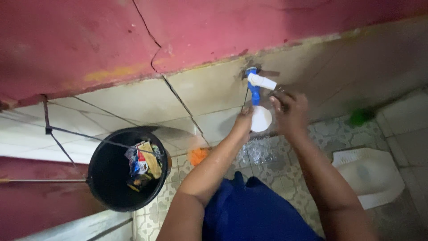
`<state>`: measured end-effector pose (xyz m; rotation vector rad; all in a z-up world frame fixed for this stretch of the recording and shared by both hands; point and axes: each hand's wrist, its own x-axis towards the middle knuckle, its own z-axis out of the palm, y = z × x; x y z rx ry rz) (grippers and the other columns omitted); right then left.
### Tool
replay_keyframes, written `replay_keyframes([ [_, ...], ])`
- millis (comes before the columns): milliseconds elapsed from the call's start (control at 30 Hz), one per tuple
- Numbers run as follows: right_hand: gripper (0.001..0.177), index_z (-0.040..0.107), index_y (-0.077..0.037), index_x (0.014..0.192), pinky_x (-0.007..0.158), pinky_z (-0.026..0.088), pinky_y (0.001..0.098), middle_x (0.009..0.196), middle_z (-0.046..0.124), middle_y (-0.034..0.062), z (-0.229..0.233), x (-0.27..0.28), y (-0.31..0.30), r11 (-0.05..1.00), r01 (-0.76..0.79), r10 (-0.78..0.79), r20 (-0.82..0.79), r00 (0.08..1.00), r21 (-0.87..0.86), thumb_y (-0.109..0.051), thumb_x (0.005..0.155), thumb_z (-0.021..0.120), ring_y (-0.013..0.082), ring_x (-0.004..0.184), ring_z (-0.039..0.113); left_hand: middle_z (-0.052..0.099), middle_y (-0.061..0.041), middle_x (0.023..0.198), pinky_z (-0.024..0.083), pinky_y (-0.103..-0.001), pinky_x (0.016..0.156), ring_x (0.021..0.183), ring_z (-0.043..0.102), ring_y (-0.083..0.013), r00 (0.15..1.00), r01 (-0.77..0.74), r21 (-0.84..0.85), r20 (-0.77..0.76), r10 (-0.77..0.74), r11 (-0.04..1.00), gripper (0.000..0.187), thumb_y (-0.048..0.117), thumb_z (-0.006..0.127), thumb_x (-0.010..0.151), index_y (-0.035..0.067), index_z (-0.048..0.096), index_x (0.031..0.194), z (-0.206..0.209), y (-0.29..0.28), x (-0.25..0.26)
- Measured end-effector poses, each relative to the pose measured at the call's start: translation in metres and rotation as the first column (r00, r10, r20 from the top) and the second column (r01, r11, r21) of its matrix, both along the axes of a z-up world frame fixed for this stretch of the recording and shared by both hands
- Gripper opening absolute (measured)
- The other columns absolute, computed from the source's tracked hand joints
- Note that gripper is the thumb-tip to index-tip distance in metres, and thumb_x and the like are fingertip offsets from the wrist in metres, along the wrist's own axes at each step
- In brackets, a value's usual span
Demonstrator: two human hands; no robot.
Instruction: Washing and rinsing small household containers and items under a faucet in a bathroom sink area.
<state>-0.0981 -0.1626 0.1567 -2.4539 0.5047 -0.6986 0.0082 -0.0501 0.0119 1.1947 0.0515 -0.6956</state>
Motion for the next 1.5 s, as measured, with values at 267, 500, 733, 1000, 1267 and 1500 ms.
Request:
replay_keyframes([
  [267, 0.04, 0.078, -0.017, 0.125, 0.092, 0.051, 0.043, 0.118, 0.069, 0.0111, 0.093, 0.017, 0.009, 0.97, -0.152, 0.203, 0.294, 0.934, -0.188, -0.014, 0.086, 0.084, 0.0326, 0.108, 0.063, 0.07, -0.014, 0.118, 0.061, -0.046, 0.09, 0.104, 0.071, -0.0276, 0.938, 0.128, -0.248, -0.286, -0.198, 0.96, 0.043, 0.04, 0.046, 0.109, 0.006, 0.056, 0.134, 0.072, 0.03, -0.005],
  [500, 0.025, 0.078, -0.011, 0.125, 0.091, 0.051, 0.0418, 0.115, 0.07, 0.0128, 0.081, 0.021, 0.015, 0.988, -0.109, 0.14, 0.35, 0.926, -0.107, -0.019, 0.101, 0.079, 0.0331, 0.107, 0.063, 0.068, -0.015, 0.125, 0.06, -0.047, 0.094, 0.111, 0.069, -0.0294, 0.897, -0.077, -0.252, -0.44, -0.044, 0.965, 0.05, 0.044, 0.045, 0.107, 0.004, 0.054, 0.136, 0.068, 0.056, -0.008],
  [733, 0.025, 0.078, -0.004, 0.11, 0.079, 0.052, 0.0368, 0.095, 0.074, 0.0156, 0.022, -0.014, 0.047, 0.966, -0.189, 0.131, 0.296, 0.946, 0.178, -0.028, 0.101, 0.076, 0.0262, 0.087, 0.07, 0.066, -0.021, 0.127, 0.06, -0.048, 0.096, 0.116, 0.067, -0.0331, 0.94, -0.066, -0.203, -0.342, -0.008, 0.977, 0.055, 0.047, 0.045, 0.105, 0.003, 0.052, 0.138, 0.1, 0.107, -0.03],
  [1000, 0.035, 0.074, -0.004, 0.118, 0.086, 0.055, 0.0373, 0.112, 0.074, 0.0154, 0.005, -0.006, 0.129, 0.845, -0.454, 0.369, 0.308, 0.877, 0.281, -0.031, 0.097, 0.075, 0.0287, 0.098, 0.073, 0.061, -0.012, 0.136, 0.056, -0.048, 0.104, 0.122, 0.063, -0.0276, 0.999, -0.005, -0.323, -0.035, -0.006, 0.946, 0.065, 0.022, 0.073, 0.09, 0.007, 0.042, 0.145, 0.119, 0.207, -0.049],
  [1267, 0.028, 0.077, -0.008, 0.113, 0.088, 0.053, 0.0395, 0.106, 0.074, 0.0156, 0.08, 0.014, 0.283, 0.773, -0.616, 0.603, 0.122, 0.788, 0.155, -0.026, 0.092, 0.076, 0.0315, 0.101, 0.07, 0.063, -0.011, 0.136, 0.046, -0.035, 0.11, 0.128, 0.059, -0.0191, 0.866, -0.175, 0.1, 0.489, 0.105, 0.979, 0.084, 0.016, 0.087, 0.075, 0.001, 0.046, 0.147, 0.19, 0.381, -0.084],
  [1500, 0.028, 0.077, -0.009, 0.115, 0.092, 0.054, 0.0386, 0.11, 0.075, 0.0125, 0.123, 0.024, 0.448, 0.501, -0.86, 0.823, 0.254, 0.508, 0.098, -0.022, 0.09, 0.078, 0.0303, 0.105, 0.071, 0.066, -0.013, 0.132, 0.048, -0.036, 0.106, 0.124, 0.063, -0.0215, 0.723, -0.583, 0.262, 0.599, 0.344, 0.769, 0.086, 0.032, 0.089, 0.074, 0.0, 0.048, 0.142, 0.241, 0.552, -0.121],
])
